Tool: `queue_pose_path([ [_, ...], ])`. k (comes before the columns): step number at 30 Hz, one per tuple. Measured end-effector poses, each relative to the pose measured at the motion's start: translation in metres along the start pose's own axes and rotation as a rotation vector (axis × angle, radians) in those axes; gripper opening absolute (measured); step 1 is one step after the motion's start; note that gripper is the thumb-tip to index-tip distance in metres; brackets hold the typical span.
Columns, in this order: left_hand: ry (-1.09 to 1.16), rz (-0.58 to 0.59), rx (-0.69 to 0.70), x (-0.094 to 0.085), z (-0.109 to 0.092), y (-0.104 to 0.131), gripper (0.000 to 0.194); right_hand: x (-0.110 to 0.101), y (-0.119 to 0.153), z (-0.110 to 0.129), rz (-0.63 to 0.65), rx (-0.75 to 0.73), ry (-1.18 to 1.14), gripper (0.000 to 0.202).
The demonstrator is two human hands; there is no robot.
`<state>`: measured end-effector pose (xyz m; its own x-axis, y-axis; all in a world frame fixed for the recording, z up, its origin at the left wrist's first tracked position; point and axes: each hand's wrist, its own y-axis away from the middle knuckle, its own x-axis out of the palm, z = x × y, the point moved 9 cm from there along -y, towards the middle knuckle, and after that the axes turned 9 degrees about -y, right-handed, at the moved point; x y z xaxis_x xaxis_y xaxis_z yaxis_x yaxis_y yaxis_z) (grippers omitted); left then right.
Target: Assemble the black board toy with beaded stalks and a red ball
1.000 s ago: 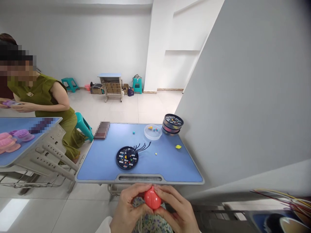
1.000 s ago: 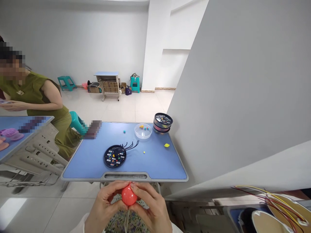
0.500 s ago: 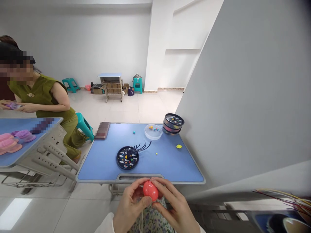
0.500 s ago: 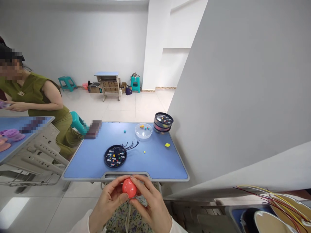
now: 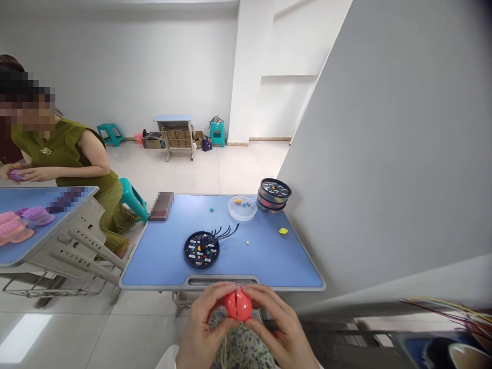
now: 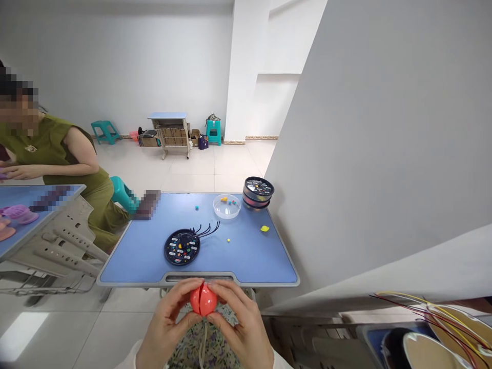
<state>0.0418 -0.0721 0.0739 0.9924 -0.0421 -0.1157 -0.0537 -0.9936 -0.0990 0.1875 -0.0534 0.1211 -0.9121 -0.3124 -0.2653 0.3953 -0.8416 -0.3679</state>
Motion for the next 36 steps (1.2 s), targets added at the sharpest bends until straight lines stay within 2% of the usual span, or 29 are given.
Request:
queue_pose_path([
  [3,-0.089,-0.024,0.048,-0.006,-0.007,0.004,0.04,-0.005,0.001,0.004,-0.04,0.009,-0.053,0.034],
  [7,0.245,0.045,-0.095,-0.001,0.005,0.004,0.052,-0.011,0.006,-0.001,-0.159,0.081,-0.265,0.037],
  [10,0.466,0.111,-0.14,0.008,0.005,0.004,0.049,-0.007,0.009,-0.005,-0.163,0.139,-0.405,0.033],
  [14,0.586,0.124,-0.186,0.013,0.002,0.005,0.042,-0.004,0.009,0.001,-0.161,0.119,-0.532,0.028],
  [17,0.608,0.152,-0.225,0.016,0.0,0.007,0.041,-0.008,0.009,0.005,-0.179,0.114,-0.518,0.021],
  [21,0.587,0.147,-0.253,0.015,0.001,0.007,0.048,-0.012,0.01,0.004,-0.163,0.164,-0.473,0.038],
  [24,0.599,0.157,-0.25,0.017,0.0,0.007,0.045,-0.012,0.007,0.005,-0.101,0.175,-0.421,0.039],
  [28,0.618,0.156,-0.247,0.021,-0.001,0.006,0.04,-0.011,0.005,0.007,-0.027,0.133,-0.329,0.036],
  [36,0.672,0.167,-0.245,0.027,-0.007,0.001,0.036,-0.008,0.008,0.008,0.007,0.043,-0.225,0.036],
])
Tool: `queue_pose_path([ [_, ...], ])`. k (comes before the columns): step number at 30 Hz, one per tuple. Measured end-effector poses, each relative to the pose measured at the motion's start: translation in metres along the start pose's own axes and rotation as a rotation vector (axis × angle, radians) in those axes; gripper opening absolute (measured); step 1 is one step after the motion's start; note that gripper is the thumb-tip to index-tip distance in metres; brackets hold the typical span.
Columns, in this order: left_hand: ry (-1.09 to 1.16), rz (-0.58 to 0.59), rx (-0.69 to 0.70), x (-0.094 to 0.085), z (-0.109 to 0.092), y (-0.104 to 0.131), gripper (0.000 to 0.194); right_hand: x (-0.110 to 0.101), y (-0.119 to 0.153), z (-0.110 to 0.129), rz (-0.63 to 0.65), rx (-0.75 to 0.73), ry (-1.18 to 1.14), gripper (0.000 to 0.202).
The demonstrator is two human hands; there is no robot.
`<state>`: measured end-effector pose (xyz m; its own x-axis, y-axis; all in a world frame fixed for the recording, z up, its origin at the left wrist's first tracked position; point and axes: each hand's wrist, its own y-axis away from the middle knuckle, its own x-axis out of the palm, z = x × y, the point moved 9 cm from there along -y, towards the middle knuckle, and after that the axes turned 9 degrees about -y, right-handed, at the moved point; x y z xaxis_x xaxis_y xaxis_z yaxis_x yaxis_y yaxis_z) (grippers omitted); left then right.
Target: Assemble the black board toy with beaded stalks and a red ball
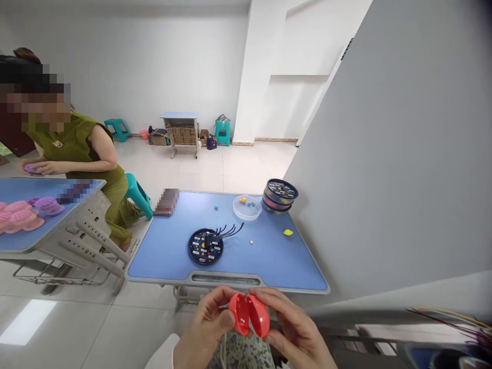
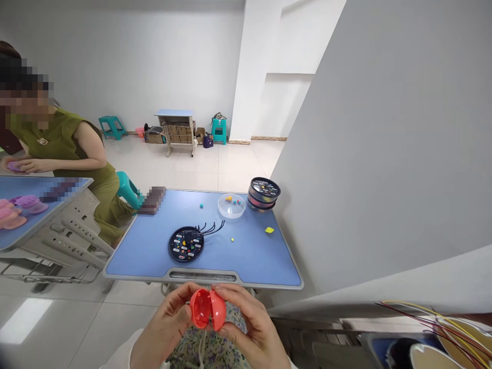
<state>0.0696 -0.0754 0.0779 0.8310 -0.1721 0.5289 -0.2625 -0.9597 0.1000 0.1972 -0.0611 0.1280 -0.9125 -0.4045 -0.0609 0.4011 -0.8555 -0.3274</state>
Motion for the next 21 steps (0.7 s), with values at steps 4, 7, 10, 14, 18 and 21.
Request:
queue_pose_path([
  [4,-0.058,0.019,0.009,0.001,0.001,-0.001,0.037,0.001,-0.004,0.006,0.02,-0.024,0.02,0.034],
  [7,-0.09,0.01,0.025,0.0,0.001,0.0,0.04,0.004,-0.008,0.013,0.059,-0.069,0.092,0.034],
  [10,-0.086,-0.004,0.021,0.002,0.001,0.003,0.042,0.005,-0.01,0.018,0.075,-0.119,0.159,0.037],
  [14,-0.063,-0.016,0.027,0.004,-0.002,0.003,0.043,0.004,-0.011,0.017,0.068,-0.143,0.208,0.036],
  [18,-0.047,-0.024,0.035,0.005,-0.005,0.003,0.042,0.002,-0.009,0.019,0.066,-0.165,0.219,0.038],
  [21,-0.035,-0.021,0.027,0.005,-0.004,0.003,0.042,0.004,-0.01,0.02,0.087,-0.162,0.224,0.038],
])
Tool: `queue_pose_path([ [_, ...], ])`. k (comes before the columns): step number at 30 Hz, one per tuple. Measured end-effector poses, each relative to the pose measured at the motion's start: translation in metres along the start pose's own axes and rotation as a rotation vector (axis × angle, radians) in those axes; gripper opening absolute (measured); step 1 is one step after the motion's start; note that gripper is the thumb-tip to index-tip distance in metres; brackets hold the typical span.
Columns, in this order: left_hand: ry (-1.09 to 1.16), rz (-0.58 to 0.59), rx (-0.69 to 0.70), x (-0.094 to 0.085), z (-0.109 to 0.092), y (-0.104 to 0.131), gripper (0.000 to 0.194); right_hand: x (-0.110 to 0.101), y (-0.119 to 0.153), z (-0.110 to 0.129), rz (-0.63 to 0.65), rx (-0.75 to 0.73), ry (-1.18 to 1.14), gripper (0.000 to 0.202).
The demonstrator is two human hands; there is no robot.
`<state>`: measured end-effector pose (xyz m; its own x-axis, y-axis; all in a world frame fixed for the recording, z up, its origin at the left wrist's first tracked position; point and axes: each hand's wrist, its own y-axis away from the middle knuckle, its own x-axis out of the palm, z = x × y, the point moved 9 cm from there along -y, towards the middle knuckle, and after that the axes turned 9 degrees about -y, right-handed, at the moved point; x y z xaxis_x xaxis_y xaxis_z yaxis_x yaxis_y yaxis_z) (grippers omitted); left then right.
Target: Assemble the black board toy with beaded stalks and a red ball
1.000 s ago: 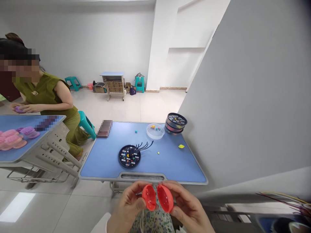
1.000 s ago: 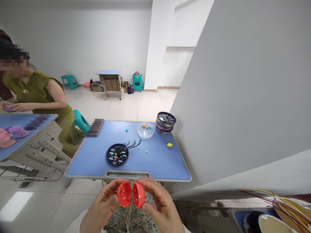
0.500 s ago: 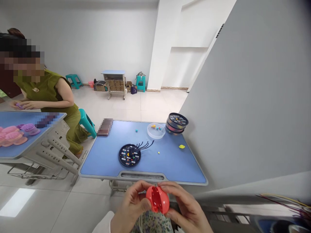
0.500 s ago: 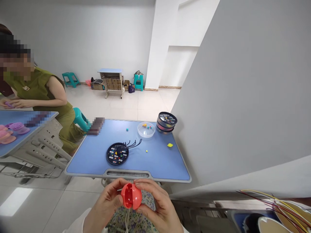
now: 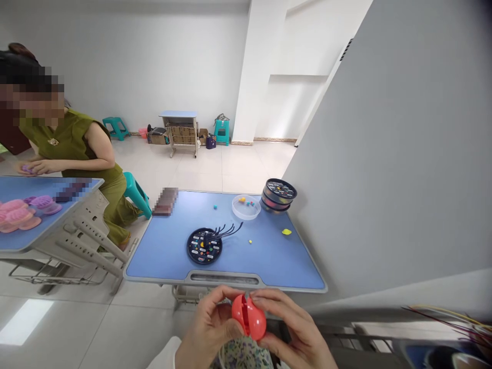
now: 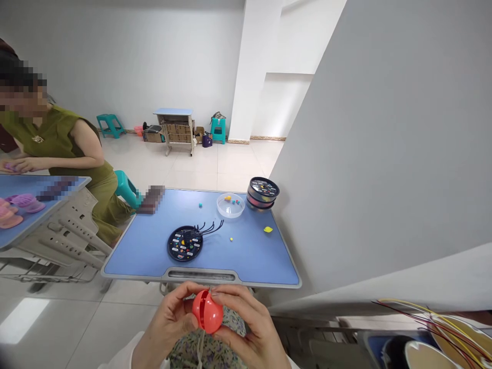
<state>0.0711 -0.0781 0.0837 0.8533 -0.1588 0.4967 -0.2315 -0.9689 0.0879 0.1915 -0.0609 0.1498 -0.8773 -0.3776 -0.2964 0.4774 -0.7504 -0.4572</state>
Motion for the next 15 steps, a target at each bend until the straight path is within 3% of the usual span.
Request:
queue_pose_path([
  [15,-0.028,-0.017,-0.019,0.0001,0.0,0.0023,0.043,0.0042,0.0,-0.003,0.035,0.033,-0.021,0.036],
])
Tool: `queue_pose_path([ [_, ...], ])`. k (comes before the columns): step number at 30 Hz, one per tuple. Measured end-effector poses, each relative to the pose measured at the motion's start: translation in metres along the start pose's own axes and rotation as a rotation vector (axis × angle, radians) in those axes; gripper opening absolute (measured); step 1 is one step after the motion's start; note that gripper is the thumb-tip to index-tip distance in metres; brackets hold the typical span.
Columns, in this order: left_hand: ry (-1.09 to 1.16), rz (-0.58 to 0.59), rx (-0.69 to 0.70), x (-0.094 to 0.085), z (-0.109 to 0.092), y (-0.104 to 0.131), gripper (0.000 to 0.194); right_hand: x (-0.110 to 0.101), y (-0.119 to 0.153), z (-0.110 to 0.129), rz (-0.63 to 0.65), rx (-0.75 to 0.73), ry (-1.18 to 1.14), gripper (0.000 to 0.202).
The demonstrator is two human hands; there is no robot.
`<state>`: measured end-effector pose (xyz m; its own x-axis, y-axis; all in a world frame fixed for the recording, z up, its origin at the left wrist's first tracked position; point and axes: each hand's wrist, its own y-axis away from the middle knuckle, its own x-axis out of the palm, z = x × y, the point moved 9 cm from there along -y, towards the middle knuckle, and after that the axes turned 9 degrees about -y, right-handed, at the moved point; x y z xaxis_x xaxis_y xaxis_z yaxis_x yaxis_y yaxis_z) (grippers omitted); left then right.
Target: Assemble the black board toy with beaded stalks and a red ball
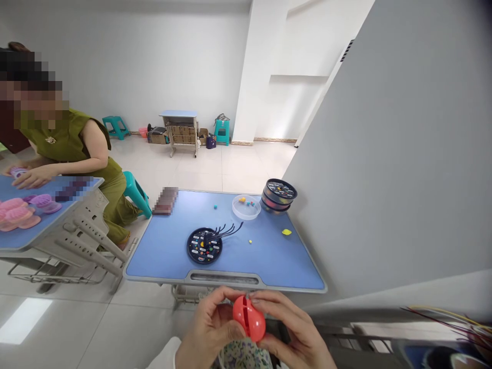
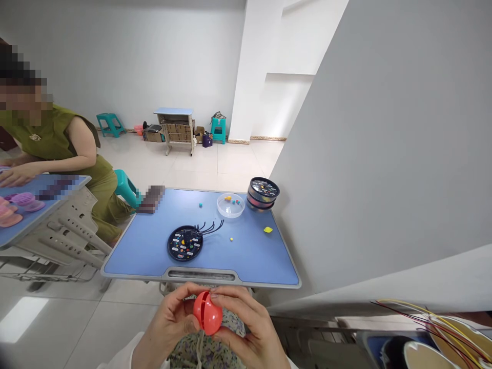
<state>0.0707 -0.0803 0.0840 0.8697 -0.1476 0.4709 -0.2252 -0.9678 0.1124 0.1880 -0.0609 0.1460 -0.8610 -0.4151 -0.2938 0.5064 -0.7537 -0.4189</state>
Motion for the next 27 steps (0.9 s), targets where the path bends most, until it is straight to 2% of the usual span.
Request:
queue_pose_path([
  [7,-0.119,0.018,0.008,-0.009,0.008,0.001,0.042,0.0,-0.003,0.015,-0.024,0.006,0.013,0.038],
  [12,-0.204,0.016,0.047,-0.015,0.008,-0.002,0.045,0.0,0.0,0.011,0.007,-0.089,0.054,0.034],
  [17,-0.325,-0.045,0.151,-0.019,-0.003,0.001,0.043,0.008,0.002,0.004,0.064,-0.056,0.06,0.036],
  [21,-0.396,-0.087,0.212,-0.022,-0.01,0.002,0.041,0.009,0.002,0.007,0.005,-0.076,0.029,0.033],
  [24,-0.343,-0.082,0.145,-0.024,-0.005,0.001,0.044,0.005,0.003,0.003,-0.059,-0.036,0.023,0.027],
  [27,-0.213,-0.066,0.054,-0.025,0.002,0.0,0.045,-0.005,0.006,-0.001,-0.14,0.014,0.022,0.037],
])
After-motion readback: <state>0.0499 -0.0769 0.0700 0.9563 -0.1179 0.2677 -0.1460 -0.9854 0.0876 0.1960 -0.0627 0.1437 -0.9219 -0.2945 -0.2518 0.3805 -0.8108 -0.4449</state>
